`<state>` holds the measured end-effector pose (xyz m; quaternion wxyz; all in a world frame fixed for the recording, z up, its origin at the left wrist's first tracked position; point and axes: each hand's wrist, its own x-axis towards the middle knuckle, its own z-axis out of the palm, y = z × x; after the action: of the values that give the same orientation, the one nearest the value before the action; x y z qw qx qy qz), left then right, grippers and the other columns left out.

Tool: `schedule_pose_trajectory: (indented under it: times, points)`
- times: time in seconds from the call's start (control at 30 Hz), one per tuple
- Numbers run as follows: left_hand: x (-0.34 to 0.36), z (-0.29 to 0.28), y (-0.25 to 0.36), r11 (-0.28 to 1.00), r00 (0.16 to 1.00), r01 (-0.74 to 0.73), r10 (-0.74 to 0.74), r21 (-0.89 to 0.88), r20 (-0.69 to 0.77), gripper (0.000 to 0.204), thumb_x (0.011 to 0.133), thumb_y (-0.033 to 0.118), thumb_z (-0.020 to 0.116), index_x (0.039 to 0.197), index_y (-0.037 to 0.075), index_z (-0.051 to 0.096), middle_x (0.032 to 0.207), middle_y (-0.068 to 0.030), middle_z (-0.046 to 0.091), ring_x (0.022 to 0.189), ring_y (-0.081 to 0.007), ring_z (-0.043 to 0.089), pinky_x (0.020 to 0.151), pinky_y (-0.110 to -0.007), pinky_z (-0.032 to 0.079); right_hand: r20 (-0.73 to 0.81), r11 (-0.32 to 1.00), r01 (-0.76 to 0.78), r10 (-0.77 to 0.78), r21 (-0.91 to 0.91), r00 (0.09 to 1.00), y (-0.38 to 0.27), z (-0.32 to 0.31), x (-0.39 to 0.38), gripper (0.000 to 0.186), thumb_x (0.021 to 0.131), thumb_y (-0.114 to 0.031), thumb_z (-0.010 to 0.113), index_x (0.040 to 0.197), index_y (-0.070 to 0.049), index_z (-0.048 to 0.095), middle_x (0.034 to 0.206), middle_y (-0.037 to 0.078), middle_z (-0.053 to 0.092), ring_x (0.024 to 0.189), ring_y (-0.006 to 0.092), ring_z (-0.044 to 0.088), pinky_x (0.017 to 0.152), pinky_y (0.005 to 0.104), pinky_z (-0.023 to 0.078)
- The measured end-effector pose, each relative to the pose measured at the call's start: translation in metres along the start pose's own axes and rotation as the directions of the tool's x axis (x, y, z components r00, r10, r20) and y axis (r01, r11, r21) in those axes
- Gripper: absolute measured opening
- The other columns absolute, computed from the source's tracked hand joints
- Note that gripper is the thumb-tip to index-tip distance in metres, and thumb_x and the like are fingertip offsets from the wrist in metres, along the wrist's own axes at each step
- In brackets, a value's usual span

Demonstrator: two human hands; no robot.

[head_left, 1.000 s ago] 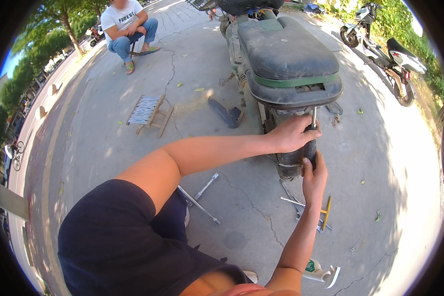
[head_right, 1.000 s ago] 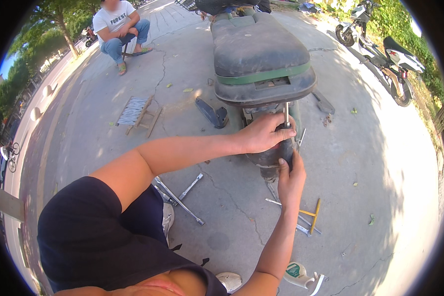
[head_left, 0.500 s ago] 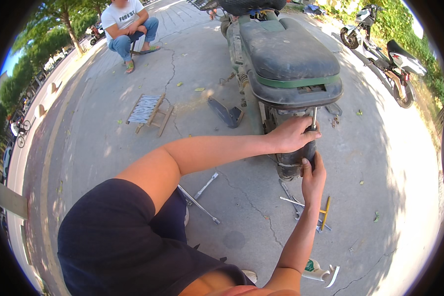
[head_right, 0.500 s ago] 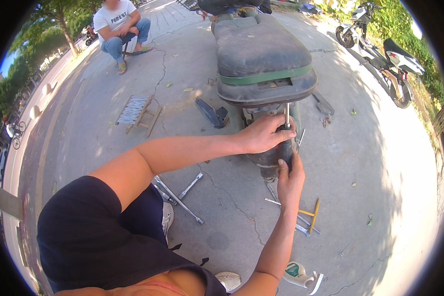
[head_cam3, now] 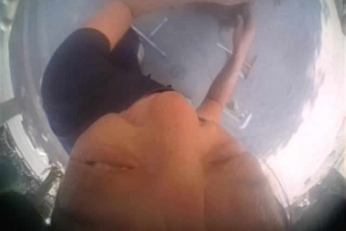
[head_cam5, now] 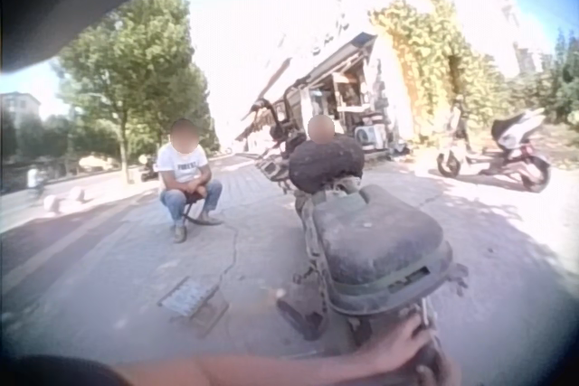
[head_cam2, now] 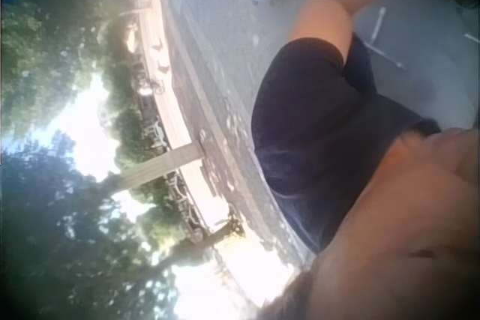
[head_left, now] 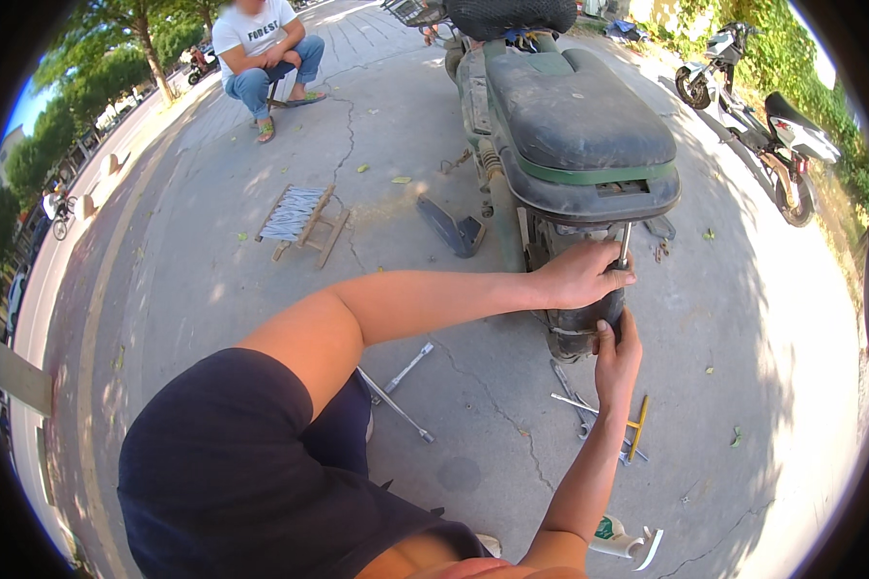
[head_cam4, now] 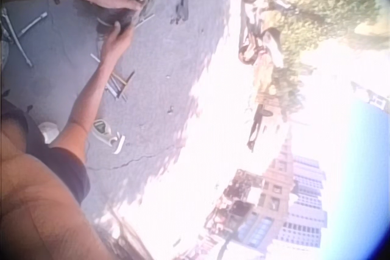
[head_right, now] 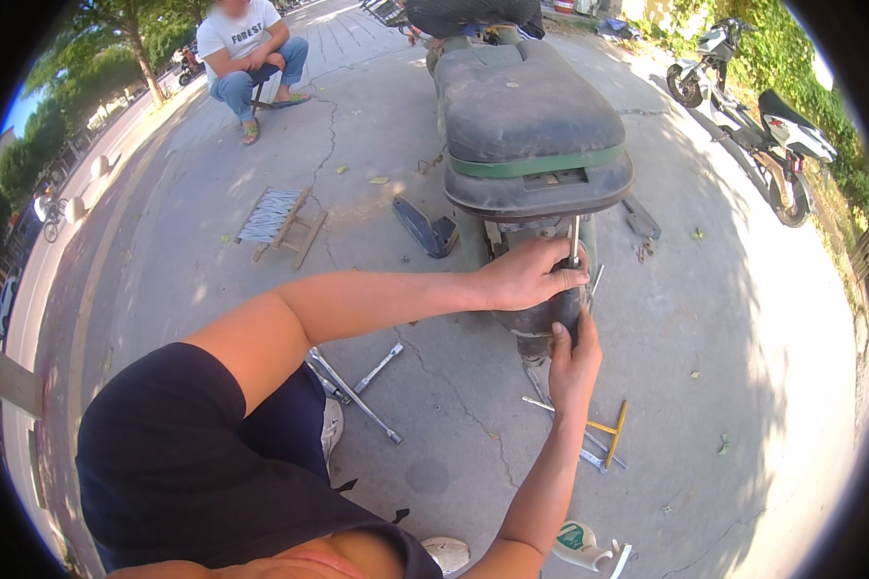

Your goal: The person uses a screwdriver to remove screws from the rear seat cover of a scooter, then lifts the cover to expose the internal wiring. They continue to manipulate the exposed components with a yellow-handled tool while another person assists nearby.

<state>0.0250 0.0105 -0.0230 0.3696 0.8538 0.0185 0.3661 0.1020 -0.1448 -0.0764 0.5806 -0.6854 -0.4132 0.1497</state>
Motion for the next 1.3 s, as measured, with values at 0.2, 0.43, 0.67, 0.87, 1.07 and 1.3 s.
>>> schedule_pose_trajectory:
  times: [0.2, 0.43, 0.67, 0.87, 1.07, 1.3]
  points:
    - [0.002, -0.005, 0.011, 0.979, 0.981, 0.175, -0.164, -0.105, 0.108, 0.027, 0.097, 0.029, 0.06, 0.101, 0.003, 0.059, 0.068, -0.0069, 0.059, 0.06, -0.0146, 0.057, 0.061, -0.033, 0.046, -0.01, 1.0, -0.001, 0.001, -0.008, 1.0, 0.001, -0.001, -0.002, 0.031, 0.095, -0.003, 0.057, 0.125, 0.005, 0.055, 0.078, 0.006, 0.057, 0.065, 0.0105, 0.051, 0.06, 0.0272, 0.045]
    - [0.002, -0.006, 0.01, 0.985, 0.986, 0.15, -0.142, -0.084, 0.09, 0.026, 0.098, 0.029, 0.06, 0.101, 0.004, 0.059, 0.068, -0.0065, 0.058, 0.059, -0.0142, 0.056, 0.06, -0.033, 0.045, -0.013, 0.999, 0.015, -0.016, -0.051, 1.0, 0.005, -0.001, 0.0, 0.033, 0.094, -0.003, 0.057, 0.127, 0.005, 0.054, 0.077, 0.006, 0.057, 0.065, 0.0107, 0.052, 0.061, 0.0273, 0.045]
    - [0.001, -0.007, 0.011, 0.987, 0.987, 0.144, -0.138, -0.066, 0.087, 0.026, 0.097, 0.029, 0.06, 0.101, 0.003, 0.058, 0.07, -0.0079, 0.058, 0.064, -0.0165, 0.057, 0.064, -0.035, 0.046, -0.002, 1.0, 0.001, -0.001, 0.0, 1.0, 0.004, 0.0, 0.001, 0.034, 0.094, -0.002, 0.057, 0.128, 0.005, 0.054, 0.079, 0.005, 0.057, 0.066, 0.0103, 0.051, 0.061, 0.0268, 0.045]
    - [0.002, -0.006, 0.011, 0.983, 0.983, 0.157, -0.146, -0.097, 0.112, 0.025, 0.098, 0.028, 0.06, 0.101, 0.004, 0.058, 0.07, -0.0065, 0.058, 0.063, -0.0155, 0.056, 0.063, -0.034, 0.045, 0.001, 1.0, -0.004, 0.004, 0.002, 1.0, 0.004, -0.002, -0.001, 0.033, 0.095, -0.002, 0.056, 0.127, 0.005, 0.054, 0.079, 0.005, 0.057, 0.066, 0.0104, 0.051, 0.061, 0.0267, 0.045]
    - [0.001, -0.007, 0.006, 0.991, 0.989, 0.131, -0.127, -0.041, 0.08, 0.026, 0.097, 0.03, 0.06, 0.098, 0.004, 0.059, 0.073, -0.0075, 0.06, 0.068, -0.0169, 0.059, 0.067, -0.034, 0.046, -0.014, 0.999, 0.013, -0.014, -0.045, 1.0, 0.004, -0.001, -0.001, 0.032, 0.094, -0.004, 0.058, 0.125, 0.005, 0.055, 0.078, 0.008, 0.058, 0.066, 0.0131, 0.054, 0.062, 0.0287, 0.046]
    - [0.0, -0.008, 0.01, 0.985, 0.983, 0.163, -0.157, -0.057, 0.094, 0.028, 0.097, 0.03, 0.06, 0.1, 0.003, 0.058, 0.087, -0.0108, 0.064, 0.079, -0.0199, 0.062, 0.075, -0.035, 0.048, 0.0, 0.999, 0.02, -0.021, -0.031, 1.0, 0.006, -0.002, -0.001, 0.033, 0.094, -0.005, 0.059, 0.125, 0.005, 0.055, 0.081, 0.009, 0.058, 0.068, 0.0144, 0.054, 0.064, 0.0299, 0.046]
